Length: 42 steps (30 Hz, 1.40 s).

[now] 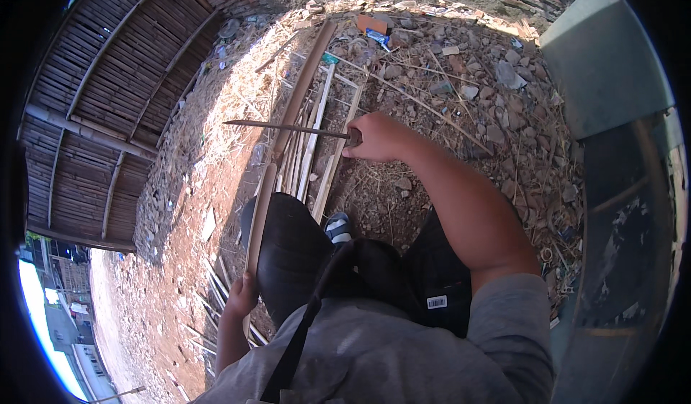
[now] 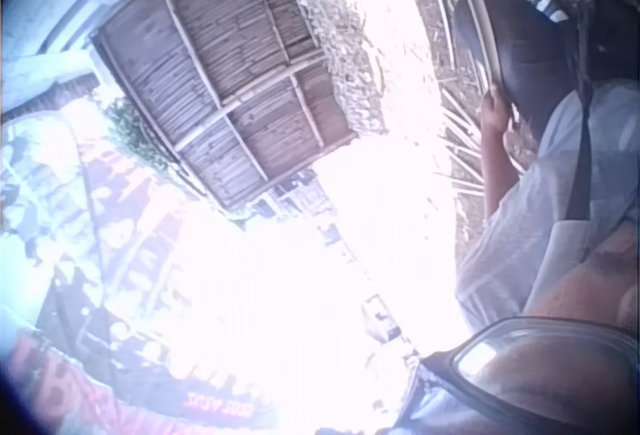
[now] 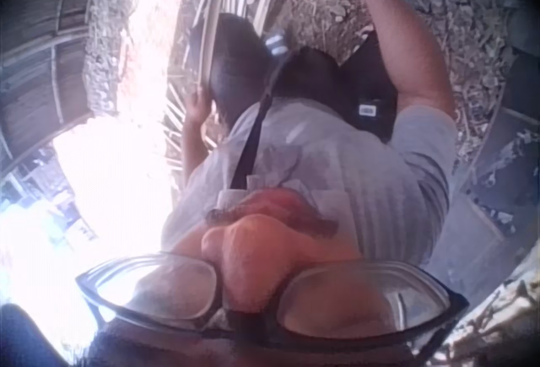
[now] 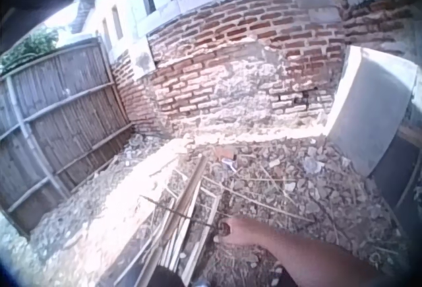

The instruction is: The person uses a machete to split a long bamboo pole into thin strips. They hold the bamboo vertically against their leg and repeatedly strike it with the machete to drive the blade down the length of the pole, separating the material into smaller sections.

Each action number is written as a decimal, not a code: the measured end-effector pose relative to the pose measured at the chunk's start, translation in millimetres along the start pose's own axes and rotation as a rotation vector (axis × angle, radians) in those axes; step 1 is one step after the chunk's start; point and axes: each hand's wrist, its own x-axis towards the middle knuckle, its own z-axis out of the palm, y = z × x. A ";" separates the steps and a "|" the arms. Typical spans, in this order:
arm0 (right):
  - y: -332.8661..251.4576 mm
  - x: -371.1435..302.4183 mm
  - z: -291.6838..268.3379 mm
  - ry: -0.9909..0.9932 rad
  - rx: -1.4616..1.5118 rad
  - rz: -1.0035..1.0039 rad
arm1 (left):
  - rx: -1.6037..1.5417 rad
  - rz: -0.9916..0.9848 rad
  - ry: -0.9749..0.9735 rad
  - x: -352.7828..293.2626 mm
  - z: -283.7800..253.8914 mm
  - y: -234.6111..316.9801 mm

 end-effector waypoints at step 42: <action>-32.7 -7.0 8.6 -0.095 -0.159 -0.133 | -0.108 -0.065 -0.045 -1.2 -1.1 -7.0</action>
